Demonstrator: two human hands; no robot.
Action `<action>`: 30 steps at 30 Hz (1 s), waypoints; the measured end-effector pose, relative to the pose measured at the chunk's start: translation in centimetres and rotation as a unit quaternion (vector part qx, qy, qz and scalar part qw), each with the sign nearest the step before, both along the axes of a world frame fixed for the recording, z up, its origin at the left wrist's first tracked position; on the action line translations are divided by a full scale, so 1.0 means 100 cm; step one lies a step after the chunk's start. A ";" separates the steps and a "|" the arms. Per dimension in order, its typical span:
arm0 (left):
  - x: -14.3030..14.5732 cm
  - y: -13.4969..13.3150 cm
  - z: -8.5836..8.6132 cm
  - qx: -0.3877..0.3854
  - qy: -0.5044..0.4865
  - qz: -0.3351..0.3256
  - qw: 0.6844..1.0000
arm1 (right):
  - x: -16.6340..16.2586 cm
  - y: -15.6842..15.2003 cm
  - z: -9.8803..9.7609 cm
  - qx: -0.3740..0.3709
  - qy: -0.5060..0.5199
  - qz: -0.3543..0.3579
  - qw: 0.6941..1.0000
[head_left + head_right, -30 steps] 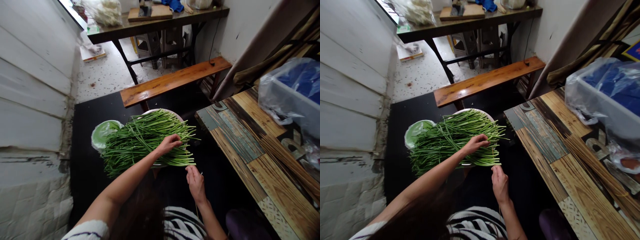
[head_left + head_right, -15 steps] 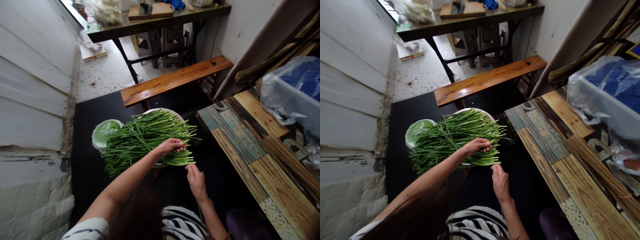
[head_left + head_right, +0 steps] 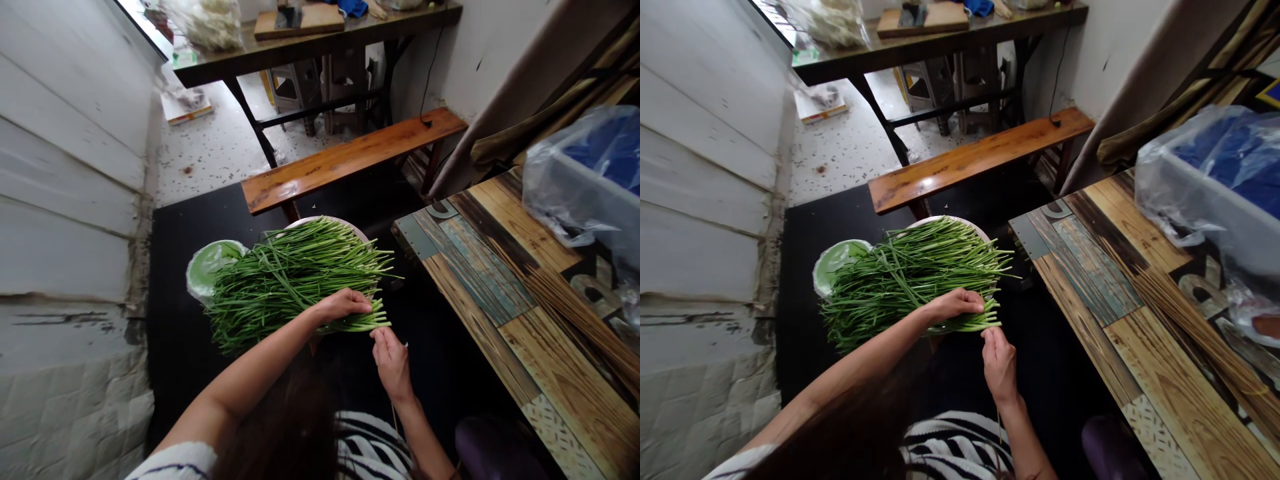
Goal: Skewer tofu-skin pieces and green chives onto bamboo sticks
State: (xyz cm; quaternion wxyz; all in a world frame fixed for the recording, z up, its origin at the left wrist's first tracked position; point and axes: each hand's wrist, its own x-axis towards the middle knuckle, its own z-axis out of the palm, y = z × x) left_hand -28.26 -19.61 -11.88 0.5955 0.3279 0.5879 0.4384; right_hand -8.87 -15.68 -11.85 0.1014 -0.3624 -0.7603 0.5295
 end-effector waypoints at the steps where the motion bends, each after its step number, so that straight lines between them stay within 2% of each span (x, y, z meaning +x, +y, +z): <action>1: -0.001 0.000 -0.001 0.010 0.041 -0.009 0.999 | 0.001 -0.001 -0.002 -0.007 0.000 0.000 1.000; 4: -0.004 0.004 -0.006 0.008 0.231 0.005 0.973 | 0.009 -0.007 -0.008 -0.030 -0.001 -0.003 1.000; 7: -0.003 0.011 -0.015 0.013 0.436 -0.014 0.900 | 0.016 -0.013 -0.013 -0.040 -0.004 -0.010 0.999; 10: 0.001 0.017 -0.023 0.023 0.530 -0.089 0.843 | 0.018 -0.016 -0.014 -0.036 -0.006 -0.012 0.999; 12: 0.002 0.019 -0.025 0.029 0.541 -0.115 0.832 | 0.019 -0.016 -0.014 -0.038 -0.005 -0.013 0.999; 14: 0.002 0.020 -0.024 0.049 0.524 -0.103 0.844 | 0.020 -0.016 -0.013 -0.043 -0.004 -0.016 0.999; 16: -0.001 0.020 -0.022 0.066 0.471 -0.049 0.879 | 0.021 -0.015 -0.012 -0.043 -0.004 -0.018 0.999; 19: -0.008 0.020 -0.016 0.039 0.308 0.036 0.950 | 0.021 -0.012 -0.011 -0.033 -0.001 -0.018 0.999; 22: -0.013 0.019 -0.012 0.000 0.104 0.048 0.993 | 0.018 -0.007 -0.008 -0.024 0.004 -0.012 1.000; 25: -0.014 0.018 -0.009 -0.014 -0.035 0.051 0.998 | 0.015 -0.003 -0.006 -0.019 0.004 -0.007 1.000; 30: -0.014 0.016 -0.005 -0.056 -0.113 0.054 0.991 | 0.013 -0.001 -0.006 -0.004 -0.002 -0.004 1.000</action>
